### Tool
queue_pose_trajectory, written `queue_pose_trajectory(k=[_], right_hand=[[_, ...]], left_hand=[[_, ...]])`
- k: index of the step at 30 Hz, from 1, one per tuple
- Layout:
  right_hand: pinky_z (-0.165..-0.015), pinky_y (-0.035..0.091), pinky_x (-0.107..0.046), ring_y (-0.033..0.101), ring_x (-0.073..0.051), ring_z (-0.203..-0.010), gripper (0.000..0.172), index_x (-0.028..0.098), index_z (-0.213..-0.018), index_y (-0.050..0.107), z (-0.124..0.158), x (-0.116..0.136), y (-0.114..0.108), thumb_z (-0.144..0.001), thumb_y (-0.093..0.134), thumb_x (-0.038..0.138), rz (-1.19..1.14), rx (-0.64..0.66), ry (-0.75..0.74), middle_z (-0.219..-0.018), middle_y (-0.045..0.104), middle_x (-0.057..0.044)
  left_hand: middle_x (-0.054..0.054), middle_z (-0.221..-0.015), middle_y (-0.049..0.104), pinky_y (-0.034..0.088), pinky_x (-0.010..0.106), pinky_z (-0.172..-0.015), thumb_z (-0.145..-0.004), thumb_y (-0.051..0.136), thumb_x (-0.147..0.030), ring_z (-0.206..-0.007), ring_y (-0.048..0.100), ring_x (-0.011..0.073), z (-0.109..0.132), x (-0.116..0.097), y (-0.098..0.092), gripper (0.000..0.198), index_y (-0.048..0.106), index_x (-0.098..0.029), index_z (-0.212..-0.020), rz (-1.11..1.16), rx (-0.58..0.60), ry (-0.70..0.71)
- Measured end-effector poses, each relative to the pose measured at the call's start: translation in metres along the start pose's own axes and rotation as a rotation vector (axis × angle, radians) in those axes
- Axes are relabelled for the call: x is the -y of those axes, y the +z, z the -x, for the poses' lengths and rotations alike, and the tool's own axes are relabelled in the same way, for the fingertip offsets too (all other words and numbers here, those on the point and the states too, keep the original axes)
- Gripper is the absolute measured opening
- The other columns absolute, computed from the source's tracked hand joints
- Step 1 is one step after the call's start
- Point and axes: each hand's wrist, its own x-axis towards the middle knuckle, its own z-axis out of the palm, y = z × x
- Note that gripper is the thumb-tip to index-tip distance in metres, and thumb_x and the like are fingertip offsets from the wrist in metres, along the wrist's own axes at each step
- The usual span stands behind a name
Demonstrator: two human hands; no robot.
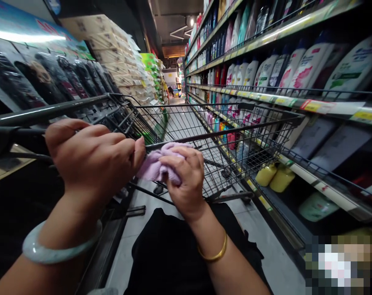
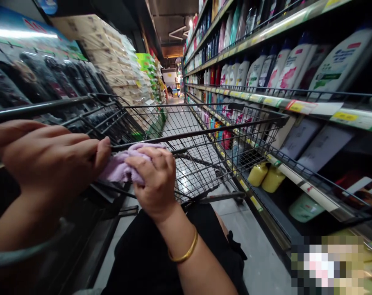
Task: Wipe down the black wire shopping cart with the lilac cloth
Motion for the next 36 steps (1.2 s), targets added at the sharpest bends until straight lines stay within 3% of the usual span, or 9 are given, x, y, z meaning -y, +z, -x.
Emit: queue_pose_trajectory(k=[6, 13, 15, 20, 22, 27, 29, 34, 36], right_hand=[[-0.109, 0.051, -0.05, 0.063, -0.024, -0.118, 0.028, 0.029, -0.104, 0.07, -0.013, -0.026, -0.022, -0.088, 0.061, 0.008, 0.038, -0.344, 0.202, -0.116, 0.065, -0.005], [-0.105, 0.054, -0.044, 0.064, -0.022, -0.117, 0.029, 0.03, -0.107, 0.072, -0.004, -0.004, 0.004, -0.088, 0.066, 0.01, -0.01, 0.035, 0.008, -0.118, 0.07, -0.003], [-0.103, 0.054, -0.043, 0.064, -0.022, -0.115, 0.031, 0.03, -0.107, 0.072, -0.004, -0.012, -0.002, -0.086, 0.066, 0.008, 0.004, -0.023, 0.027, -0.117, 0.07, -0.002], [-0.108, 0.05, -0.048, 0.064, -0.024, -0.118, 0.028, 0.027, -0.101, 0.072, -0.013, -0.044, -0.024, -0.085, 0.063, 0.006, 0.073, -0.372, 0.203, -0.115, 0.067, -0.005], [-0.109, 0.05, -0.049, 0.063, -0.024, -0.119, 0.026, 0.026, -0.102, 0.071, -0.011, -0.041, -0.019, -0.086, 0.064, 0.007, 0.06, -0.321, 0.186, -0.117, 0.067, -0.006], [-0.103, 0.053, -0.042, 0.063, -0.022, -0.114, 0.027, 0.029, -0.104, 0.074, 0.001, -0.014, 0.004, -0.086, 0.067, 0.01, 0.007, 0.029, 0.041, -0.115, 0.071, -0.003], [-0.102, 0.053, -0.042, 0.064, -0.022, -0.113, 0.027, 0.029, -0.103, 0.074, 0.0, -0.015, 0.001, -0.086, 0.065, 0.01, 0.011, 0.003, 0.046, -0.113, 0.071, -0.003], [-0.105, 0.051, -0.047, 0.064, -0.023, -0.116, 0.029, 0.027, -0.103, 0.072, -0.006, -0.031, -0.016, -0.085, 0.062, 0.007, 0.026, -0.278, 0.199, -0.115, 0.068, -0.005], [-0.105, 0.051, -0.046, 0.064, -0.023, -0.116, 0.028, 0.027, -0.103, 0.072, -0.005, -0.028, -0.012, -0.084, 0.063, 0.007, 0.007, -0.21, 0.187, -0.115, 0.069, -0.005]], left_hand=[[0.0, -0.053, 0.043, 0.028, 0.039, -0.071, -0.102, 0.043, -0.04, -0.061, 0.031, 0.0196, 0.003, 0.003, 0.002, 0.055, 0.033, -0.026, -0.05, -0.304, 0.016, 0.118], [0.0, -0.054, 0.047, 0.031, 0.039, -0.068, -0.101, 0.047, -0.038, -0.06, 0.037, 0.0193, 0.004, 0.018, 0.015, 0.05, 0.038, -0.026, -0.054, -0.323, 0.031, 0.125], [0.001, -0.054, 0.048, 0.032, 0.039, -0.068, -0.101, 0.046, -0.038, -0.061, 0.039, 0.0198, 0.003, 0.018, 0.015, 0.05, 0.037, -0.025, -0.054, -0.351, 0.028, 0.141], [0.0, -0.056, 0.049, 0.032, 0.038, -0.069, -0.102, 0.044, -0.038, -0.062, 0.038, 0.0191, 0.001, 0.019, 0.014, 0.051, 0.036, -0.025, -0.054, -0.392, 0.015, 0.196], [0.0, -0.054, 0.047, 0.031, 0.038, -0.068, -0.102, 0.043, -0.037, -0.061, 0.036, 0.0193, 0.001, 0.022, 0.016, 0.052, 0.033, -0.025, -0.053, -0.373, -0.009, 0.192], [0.001, -0.053, 0.052, 0.033, 0.038, -0.067, -0.101, 0.046, -0.038, -0.06, 0.041, 0.0197, 0.001, 0.028, 0.017, 0.052, 0.041, -0.024, -0.051, -0.364, -0.01, 0.204], [0.002, -0.058, 0.06, 0.036, 0.038, -0.068, -0.102, 0.046, -0.039, -0.064, 0.048, 0.0205, 0.0, 0.023, 0.013, 0.051, 0.049, -0.024, -0.054, -0.384, -0.001, 0.197], [0.004, -0.087, 0.077, 0.044, 0.042, -0.082, -0.103, 0.047, -0.043, -0.089, 0.066, 0.026, -0.004, -0.01, 0.016, 0.04, 0.073, -0.023, -0.08, -0.282, 0.033, 0.124], [0.004, -0.084, 0.075, 0.043, 0.045, -0.088, -0.102, 0.046, -0.041, -0.087, 0.066, 0.0269, -0.004, -0.021, 0.026, 0.037, 0.072, -0.025, -0.082, -0.269, 0.053, 0.091]])
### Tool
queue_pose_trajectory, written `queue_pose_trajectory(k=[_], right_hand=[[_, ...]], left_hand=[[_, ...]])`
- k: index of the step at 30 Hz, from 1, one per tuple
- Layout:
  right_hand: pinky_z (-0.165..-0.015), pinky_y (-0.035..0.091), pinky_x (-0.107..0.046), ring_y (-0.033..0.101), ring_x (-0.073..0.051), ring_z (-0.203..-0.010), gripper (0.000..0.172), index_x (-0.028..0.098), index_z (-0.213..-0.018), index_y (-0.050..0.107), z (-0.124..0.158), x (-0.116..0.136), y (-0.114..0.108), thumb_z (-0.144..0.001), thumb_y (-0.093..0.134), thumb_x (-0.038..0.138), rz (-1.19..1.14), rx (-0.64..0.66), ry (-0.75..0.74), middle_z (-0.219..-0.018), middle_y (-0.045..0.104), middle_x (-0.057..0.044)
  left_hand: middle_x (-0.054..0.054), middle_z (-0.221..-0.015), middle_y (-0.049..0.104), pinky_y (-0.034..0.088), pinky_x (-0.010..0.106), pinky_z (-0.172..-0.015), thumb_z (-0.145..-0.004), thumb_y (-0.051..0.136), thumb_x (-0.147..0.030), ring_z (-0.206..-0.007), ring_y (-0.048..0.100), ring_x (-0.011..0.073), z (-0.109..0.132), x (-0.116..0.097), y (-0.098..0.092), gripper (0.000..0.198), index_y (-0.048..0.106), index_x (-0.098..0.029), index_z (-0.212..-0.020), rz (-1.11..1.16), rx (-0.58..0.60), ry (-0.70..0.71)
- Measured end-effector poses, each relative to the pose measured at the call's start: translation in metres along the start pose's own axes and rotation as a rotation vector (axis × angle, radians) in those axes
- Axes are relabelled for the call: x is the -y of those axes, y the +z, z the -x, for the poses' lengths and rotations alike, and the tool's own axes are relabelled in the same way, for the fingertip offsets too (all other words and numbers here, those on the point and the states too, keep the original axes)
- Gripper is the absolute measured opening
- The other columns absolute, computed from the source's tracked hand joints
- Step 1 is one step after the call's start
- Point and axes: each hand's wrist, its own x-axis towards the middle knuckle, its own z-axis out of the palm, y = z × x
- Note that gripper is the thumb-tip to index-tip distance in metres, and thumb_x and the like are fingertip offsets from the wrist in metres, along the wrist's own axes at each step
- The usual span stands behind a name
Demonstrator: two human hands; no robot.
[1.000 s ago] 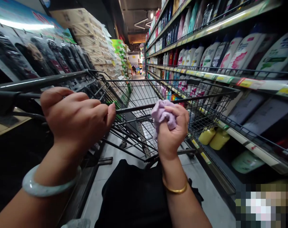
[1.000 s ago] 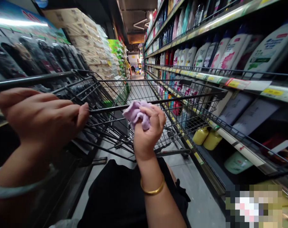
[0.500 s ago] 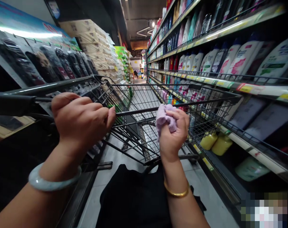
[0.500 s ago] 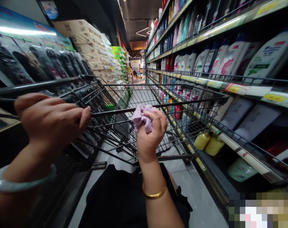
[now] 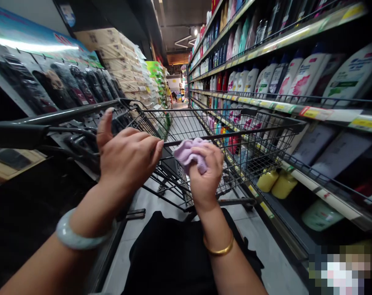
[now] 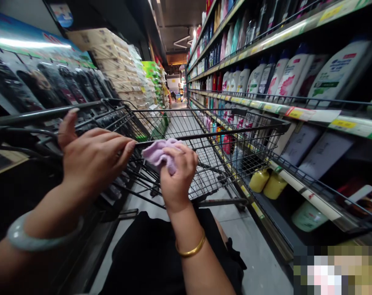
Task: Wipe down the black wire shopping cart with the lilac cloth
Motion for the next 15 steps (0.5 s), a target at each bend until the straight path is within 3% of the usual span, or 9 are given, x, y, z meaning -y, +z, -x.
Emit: queue_pose_trajectory(k=[4, 6, 11, 13, 15], right_hand=[[-0.104, 0.053, -0.043, 0.065, -0.022, -0.113, 0.025, 0.026, -0.103, 0.074, 0.01, 0.01, 0.008, -0.086, 0.065, 0.011, -0.016, 0.261, -0.112, -0.113, 0.073, -0.005], [-0.103, 0.053, -0.043, 0.065, -0.022, -0.112, 0.025, 0.027, -0.102, 0.074, 0.008, 0.006, 0.005, -0.086, 0.065, 0.011, 0.003, 0.223, -0.105, -0.113, 0.073, -0.004], [-0.104, 0.052, -0.046, 0.065, -0.023, -0.112, 0.026, 0.025, -0.098, 0.072, -0.011, -0.017, -0.014, -0.083, 0.061, 0.006, 0.031, -0.12, 0.045, -0.11, 0.068, -0.005], [-0.105, 0.052, -0.047, 0.065, -0.023, -0.113, 0.026, 0.025, -0.098, 0.071, -0.011, -0.016, -0.013, -0.083, 0.061, 0.006, 0.021, -0.118, 0.046, -0.11, 0.068, -0.005], [-0.104, 0.052, -0.045, 0.065, -0.023, -0.114, 0.024, 0.025, -0.099, 0.072, -0.005, -0.009, -0.006, -0.085, 0.063, 0.008, 0.014, 0.013, 0.005, -0.111, 0.07, -0.004]], left_hand=[[0.003, -0.065, 0.063, 0.038, 0.045, -0.089, -0.102, 0.044, -0.038, -0.069, 0.057, 0.0239, 0.001, -0.014, 0.015, 0.037, 0.055, -0.024, -0.069, -0.05, -0.051, -0.083], [0.002, -0.064, 0.059, 0.035, 0.044, -0.084, -0.101, 0.046, -0.038, -0.068, 0.054, 0.0227, 0.003, -0.016, 0.019, 0.036, 0.048, -0.024, -0.068, -0.032, -0.087, -0.106], [0.002, -0.065, 0.052, 0.031, 0.043, -0.084, -0.101, 0.047, -0.038, -0.072, 0.049, 0.0228, 0.006, -0.019, 0.022, 0.036, 0.042, -0.024, -0.068, 0.065, -0.084, -0.176], [0.002, -0.064, 0.048, 0.031, 0.043, -0.083, -0.1, 0.047, -0.038, -0.071, 0.047, 0.0228, 0.005, -0.021, 0.024, 0.037, 0.04, -0.024, -0.067, 0.097, -0.114, -0.194], [0.001, -0.063, 0.045, 0.031, 0.043, -0.082, -0.1, 0.047, -0.037, -0.069, 0.044, 0.0225, 0.004, -0.022, 0.026, 0.038, 0.037, -0.024, -0.066, 0.122, -0.153, -0.195]])
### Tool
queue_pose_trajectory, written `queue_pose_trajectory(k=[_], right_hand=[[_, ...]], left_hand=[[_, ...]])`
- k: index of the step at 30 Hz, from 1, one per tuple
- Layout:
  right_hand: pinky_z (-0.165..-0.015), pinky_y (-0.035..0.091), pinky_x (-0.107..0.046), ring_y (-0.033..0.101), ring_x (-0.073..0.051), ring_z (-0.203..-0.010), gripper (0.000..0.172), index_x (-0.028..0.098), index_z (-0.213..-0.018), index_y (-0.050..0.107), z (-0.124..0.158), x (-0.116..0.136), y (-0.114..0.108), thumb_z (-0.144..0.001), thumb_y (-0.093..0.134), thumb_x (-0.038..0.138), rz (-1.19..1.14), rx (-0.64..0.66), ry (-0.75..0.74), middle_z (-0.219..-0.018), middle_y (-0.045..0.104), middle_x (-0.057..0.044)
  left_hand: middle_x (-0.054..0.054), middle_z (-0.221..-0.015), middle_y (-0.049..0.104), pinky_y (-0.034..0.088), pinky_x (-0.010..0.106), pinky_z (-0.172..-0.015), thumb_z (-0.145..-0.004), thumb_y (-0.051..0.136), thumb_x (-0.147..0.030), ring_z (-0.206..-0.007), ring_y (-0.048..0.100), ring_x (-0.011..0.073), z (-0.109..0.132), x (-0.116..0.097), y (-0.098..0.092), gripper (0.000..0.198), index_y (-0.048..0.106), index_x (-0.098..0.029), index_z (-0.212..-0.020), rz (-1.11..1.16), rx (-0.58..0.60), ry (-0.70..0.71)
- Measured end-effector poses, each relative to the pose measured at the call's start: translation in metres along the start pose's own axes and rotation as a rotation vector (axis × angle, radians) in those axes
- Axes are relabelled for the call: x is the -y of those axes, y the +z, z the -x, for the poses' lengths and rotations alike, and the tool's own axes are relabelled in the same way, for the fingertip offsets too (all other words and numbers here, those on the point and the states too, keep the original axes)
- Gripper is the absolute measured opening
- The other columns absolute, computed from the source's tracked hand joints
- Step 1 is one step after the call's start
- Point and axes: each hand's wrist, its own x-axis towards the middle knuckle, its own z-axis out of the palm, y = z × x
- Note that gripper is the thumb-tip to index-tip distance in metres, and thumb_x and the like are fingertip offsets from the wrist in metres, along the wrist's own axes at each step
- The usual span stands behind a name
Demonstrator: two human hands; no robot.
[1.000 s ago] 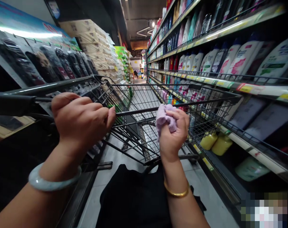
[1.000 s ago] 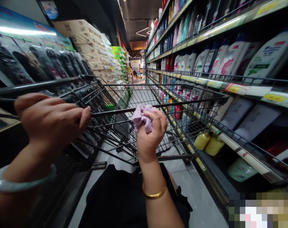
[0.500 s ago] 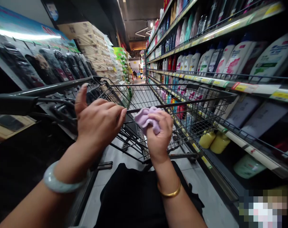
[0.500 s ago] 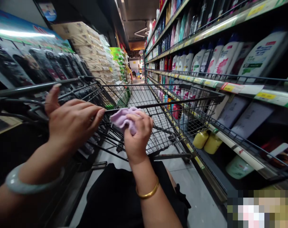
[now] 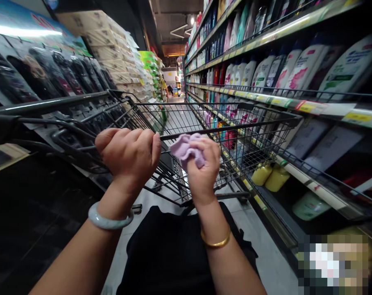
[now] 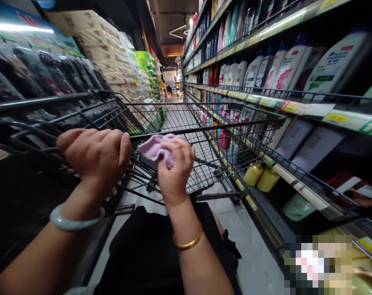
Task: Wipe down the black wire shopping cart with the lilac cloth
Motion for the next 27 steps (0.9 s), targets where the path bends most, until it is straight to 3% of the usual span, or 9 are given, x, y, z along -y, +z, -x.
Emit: queue_pose_trajectory(k=[2, 4, 6, 9, 11, 17, 23, 25, 27], right_hand=[[-0.104, 0.052, -0.044, 0.065, -0.022, -0.114, 0.023, 0.027, -0.1, 0.072, 0.006, 0.008, 0.006, -0.085, 0.065, 0.01, 0.005, 0.154, -0.069, -0.113, 0.071, -0.004], [-0.104, 0.052, -0.043, 0.064, -0.022, -0.114, 0.025, 0.027, -0.102, 0.073, 0.009, 0.011, 0.008, -0.085, 0.066, 0.01, 0.006, 0.23, -0.114, -0.114, 0.072, -0.003], [-0.105, 0.051, -0.043, 0.064, -0.022, -0.114, 0.026, 0.028, -0.102, 0.073, 0.007, 0.007, 0.004, -0.086, 0.065, 0.009, -0.002, 0.186, -0.097, -0.114, 0.071, -0.003], [-0.105, 0.051, -0.045, 0.064, -0.023, -0.114, 0.028, 0.028, -0.101, 0.072, -0.001, -0.004, -0.004, -0.086, 0.062, 0.007, 0.001, -0.003, -0.004, -0.113, 0.069, -0.004], [-0.105, 0.051, -0.046, 0.064, -0.023, -0.114, 0.028, 0.027, -0.101, 0.071, -0.001, -0.005, -0.003, -0.085, 0.061, 0.006, 0.004, -0.063, 0.014, -0.113, 0.068, -0.005], [-0.104, 0.053, -0.044, 0.065, -0.022, -0.114, 0.023, 0.027, -0.102, 0.072, 0.017, 0.013, 0.014, -0.088, 0.064, 0.011, 0.005, 0.206, -0.105, -0.112, 0.071, -0.004], [-0.105, 0.051, -0.047, 0.065, -0.023, -0.114, 0.026, 0.028, -0.1, 0.072, 0.006, -0.005, 0.003, -0.086, 0.063, 0.008, 0.013, -0.093, 0.035, -0.112, 0.068, -0.004], [-0.106, 0.051, -0.047, 0.064, -0.024, -0.115, 0.025, 0.027, -0.099, 0.072, 0.007, -0.006, 0.005, -0.086, 0.063, 0.008, 0.011, -0.029, 0.037, -0.111, 0.069, -0.004], [-0.105, 0.051, -0.045, 0.064, -0.023, -0.115, 0.025, 0.027, -0.099, 0.073, 0.013, -0.002, 0.012, -0.084, 0.064, 0.008, -0.006, 0.167, -0.003, -0.112, 0.071, -0.004]], left_hand=[[0.001, -0.062, 0.043, 0.031, 0.042, -0.081, -0.1, 0.047, -0.036, -0.067, 0.041, 0.0222, -0.001, 0.0, 0.003, 0.038, 0.035, -0.024, -0.066, 0.024, -0.017, -0.002], [0.001, -0.062, 0.042, 0.03, 0.042, -0.08, -0.099, 0.048, -0.037, -0.067, 0.04, 0.0221, -0.001, 0.002, 0.005, 0.038, 0.035, -0.024, -0.066, 0.044, -0.012, -0.008], [0.001, -0.063, 0.042, 0.029, 0.043, -0.081, -0.098, 0.049, -0.037, -0.068, 0.04, 0.0221, 0.0, 0.003, 0.006, 0.037, 0.036, -0.024, -0.066, 0.053, -0.014, -0.012], [0.001, -0.062, 0.042, 0.03, 0.043, -0.082, -0.098, 0.051, -0.036, -0.069, 0.042, 0.022, 0.001, 0.005, 0.007, 0.036, 0.037, -0.023, -0.067, 0.032, -0.049, 0.023], [0.0, -0.062, 0.042, 0.03, 0.043, -0.082, -0.098, 0.052, -0.034, -0.068, 0.043, 0.0214, 0.001, 0.006, 0.008, 0.036, 0.038, -0.023, -0.067, 0.015, -0.083, 0.054], [0.0, -0.062, 0.045, 0.031, 0.044, -0.083, -0.097, 0.054, -0.033, -0.068, 0.044, 0.0209, 0.0, 0.01, 0.013, 0.036, 0.039, -0.023, -0.066, 0.061, -0.088, 0.041], [0.001, -0.063, 0.045, 0.034, 0.045, -0.085, -0.097, 0.052, -0.035, -0.069, 0.044, 0.0215, -0.003, 0.015, 0.02, 0.036, 0.039, -0.023, -0.066, 0.082, -0.049, 0.018], [0.001, -0.064, 0.046, 0.034, 0.046, -0.086, -0.098, 0.05, -0.035, -0.071, 0.046, 0.022, -0.002, 0.019, 0.026, 0.035, 0.04, -0.023, -0.067, 0.055, -0.05, 0.018], [0.002, -0.066, 0.048, 0.035, 0.045, -0.085, -0.099, 0.048, -0.035, -0.072, 0.048, 0.0225, -0.001, 0.024, 0.032, 0.032, 0.042, -0.023, -0.069, 0.041, -0.037, 0.012]])
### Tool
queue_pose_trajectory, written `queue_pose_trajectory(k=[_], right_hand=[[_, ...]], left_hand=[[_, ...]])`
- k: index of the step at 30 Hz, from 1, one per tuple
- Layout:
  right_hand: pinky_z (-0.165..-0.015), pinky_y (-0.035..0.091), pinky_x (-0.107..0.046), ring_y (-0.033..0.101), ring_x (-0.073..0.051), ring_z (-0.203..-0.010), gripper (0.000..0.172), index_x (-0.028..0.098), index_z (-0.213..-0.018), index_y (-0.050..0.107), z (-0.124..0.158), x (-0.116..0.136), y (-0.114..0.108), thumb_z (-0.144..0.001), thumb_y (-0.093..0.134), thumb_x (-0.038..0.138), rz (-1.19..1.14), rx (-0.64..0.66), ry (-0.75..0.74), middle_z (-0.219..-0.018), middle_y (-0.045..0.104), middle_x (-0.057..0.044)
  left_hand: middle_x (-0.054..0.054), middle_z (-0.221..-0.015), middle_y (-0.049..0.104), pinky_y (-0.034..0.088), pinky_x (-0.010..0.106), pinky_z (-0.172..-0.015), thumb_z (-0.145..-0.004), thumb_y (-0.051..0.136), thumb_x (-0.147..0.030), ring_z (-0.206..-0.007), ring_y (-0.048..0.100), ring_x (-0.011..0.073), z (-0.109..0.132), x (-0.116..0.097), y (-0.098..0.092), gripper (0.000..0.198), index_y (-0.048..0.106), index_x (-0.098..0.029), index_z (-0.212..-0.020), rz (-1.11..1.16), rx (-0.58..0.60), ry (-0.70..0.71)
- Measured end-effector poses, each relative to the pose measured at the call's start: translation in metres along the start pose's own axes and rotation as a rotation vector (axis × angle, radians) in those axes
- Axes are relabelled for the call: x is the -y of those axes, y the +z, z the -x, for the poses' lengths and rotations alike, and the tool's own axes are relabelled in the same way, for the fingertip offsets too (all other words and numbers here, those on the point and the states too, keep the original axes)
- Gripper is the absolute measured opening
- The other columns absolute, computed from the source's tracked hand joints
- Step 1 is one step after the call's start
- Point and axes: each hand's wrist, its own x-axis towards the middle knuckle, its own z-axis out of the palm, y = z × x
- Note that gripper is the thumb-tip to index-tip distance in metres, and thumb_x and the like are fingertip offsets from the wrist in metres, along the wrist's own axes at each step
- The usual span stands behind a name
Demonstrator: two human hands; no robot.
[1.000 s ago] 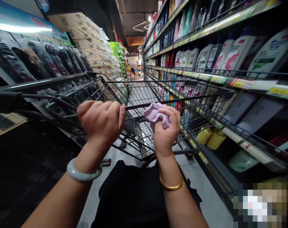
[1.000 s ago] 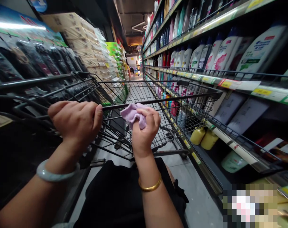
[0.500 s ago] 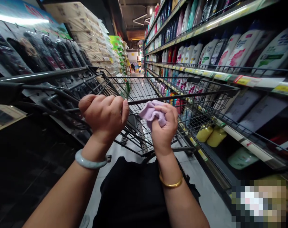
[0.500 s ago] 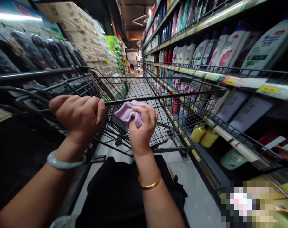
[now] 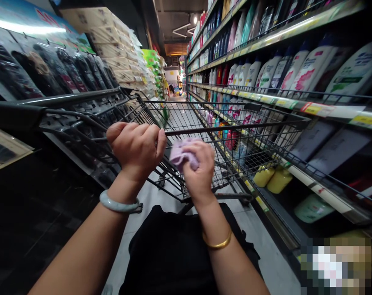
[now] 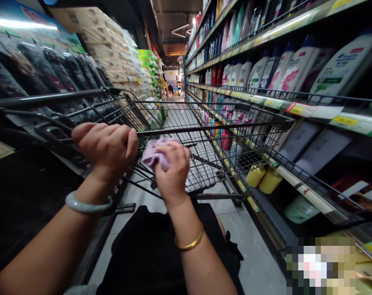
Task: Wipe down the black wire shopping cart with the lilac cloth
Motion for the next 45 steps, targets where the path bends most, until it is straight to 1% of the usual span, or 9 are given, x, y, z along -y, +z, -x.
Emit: queue_pose_trajectory(k=[4, 11, 17, 19, 25, 27, 32, 39, 45], right_hand=[[-0.102, 0.052, -0.04, 0.064, -0.021, -0.113, 0.028, 0.027, -0.1, 0.074, 0.007, 0.005, 0.009, -0.083, 0.064, 0.007, -0.044, 0.228, -0.06, -0.113, 0.073, -0.003], [-0.105, 0.051, -0.048, 0.063, -0.024, -0.112, 0.026, 0.026, -0.096, 0.069, -0.008, -0.014, -0.011, -0.084, 0.058, 0.006, 0.042, -0.231, 0.101, -0.11, 0.067, -0.005], [-0.105, 0.052, -0.042, 0.061, -0.022, -0.114, 0.025, 0.027, -0.102, 0.073, 0.014, 0.007, 0.017, -0.086, 0.065, 0.01, 0.003, 0.151, -0.036, -0.116, 0.072, -0.004], [-0.105, 0.051, -0.041, 0.061, -0.022, -0.114, 0.025, 0.027, -0.103, 0.074, 0.015, 0.008, 0.017, -0.086, 0.066, 0.011, 0.012, 0.18, -0.05, -0.116, 0.072, -0.004], [-0.103, 0.051, -0.046, 0.063, -0.023, -0.112, 0.025, 0.026, -0.099, 0.071, -0.004, -0.007, -0.007, -0.085, 0.061, 0.008, 0.021, -0.208, 0.063, -0.111, 0.068, -0.005], [-0.103, 0.051, -0.046, 0.063, -0.023, -0.113, 0.024, 0.026, -0.099, 0.071, -0.003, -0.005, -0.005, -0.086, 0.061, 0.009, 0.036, -0.196, 0.07, -0.112, 0.068, -0.005], [-0.104, 0.052, -0.041, 0.063, -0.022, -0.115, 0.024, 0.027, -0.103, 0.073, 0.009, 0.006, 0.009, -0.087, 0.065, 0.01, 0.053, 0.095, -0.056, -0.114, 0.071, -0.004], [-0.102, 0.053, -0.046, 0.063, -0.023, -0.112, 0.024, 0.025, -0.099, 0.069, -0.004, -0.015, -0.011, -0.087, 0.059, 0.007, 0.091, -0.25, 0.055, -0.112, 0.066, -0.006], [-0.104, 0.052, -0.043, 0.06, -0.023, -0.114, 0.023, 0.028, -0.104, 0.073, 0.012, 0.002, 0.009, -0.087, 0.068, 0.012, 0.083, 0.097, -0.078, -0.116, 0.071, -0.005]], left_hand=[[0.002, -0.068, 0.05, 0.035, 0.044, -0.083, -0.101, 0.045, -0.036, -0.072, 0.05, 0.0227, 0.0, 0.006, 0.005, 0.033, 0.043, -0.023, -0.071, 0.014, 0.036, -0.013], [0.001, -0.065, 0.049, 0.032, 0.046, -0.091, -0.1, 0.048, -0.037, -0.073, 0.049, 0.0222, -0.002, -0.003, -0.005, 0.038, 0.039, -0.023, -0.066, -0.026, -0.021, -0.016], [0.001, -0.063, 0.048, 0.032, 0.043, -0.081, -0.1, 0.047, -0.035, -0.068, 0.044, 0.0214, -0.005, -0.005, -0.008, 0.038, 0.038, -0.023, -0.065, -0.023, -0.014, -0.014], [0.001, -0.063, 0.048, 0.032, 0.042, -0.08, -0.099, 0.047, -0.035, -0.068, 0.045, 0.0214, -0.005, -0.005, -0.009, 0.037, 0.039, -0.023, -0.066, -0.019, -0.021, -0.01], [0.002, -0.063, 0.051, 0.033, 0.044, -0.083, -0.098, 0.05, -0.035, -0.069, 0.049, 0.0225, -0.002, -0.007, -0.011, 0.036, 0.041, -0.023, -0.065, -0.029, -0.042, 0.011], [0.002, -0.062, 0.051, 0.033, 0.045, -0.084, -0.096, 0.051, -0.035, -0.07, 0.05, 0.0229, -0.002, -0.008, -0.011, 0.036, 0.041, -0.024, -0.064, -0.02, -0.051, -0.001], [0.002, -0.062, 0.05, 0.034, 0.046, -0.082, -0.095, 0.052, -0.036, -0.069, 0.049, 0.0242, -0.004, -0.007, -0.012, 0.037, 0.037, -0.024, -0.063, 0.009, 0.013, -0.05], [0.003, -0.064, 0.051, 0.034, 0.049, -0.087, -0.095, 0.05, -0.037, -0.07, 0.048, 0.0239, -0.002, -0.005, -0.012, 0.036, 0.038, -0.024, -0.064, -0.019, 0.007, -0.052], [0.003, -0.064, 0.051, 0.034, 0.048, -0.085, -0.097, 0.046, -0.041, -0.069, 0.04, 0.0227, -0.002, -0.002, -0.013, 0.038, 0.037, -0.026, -0.063, -0.031, 0.036, -0.052]])
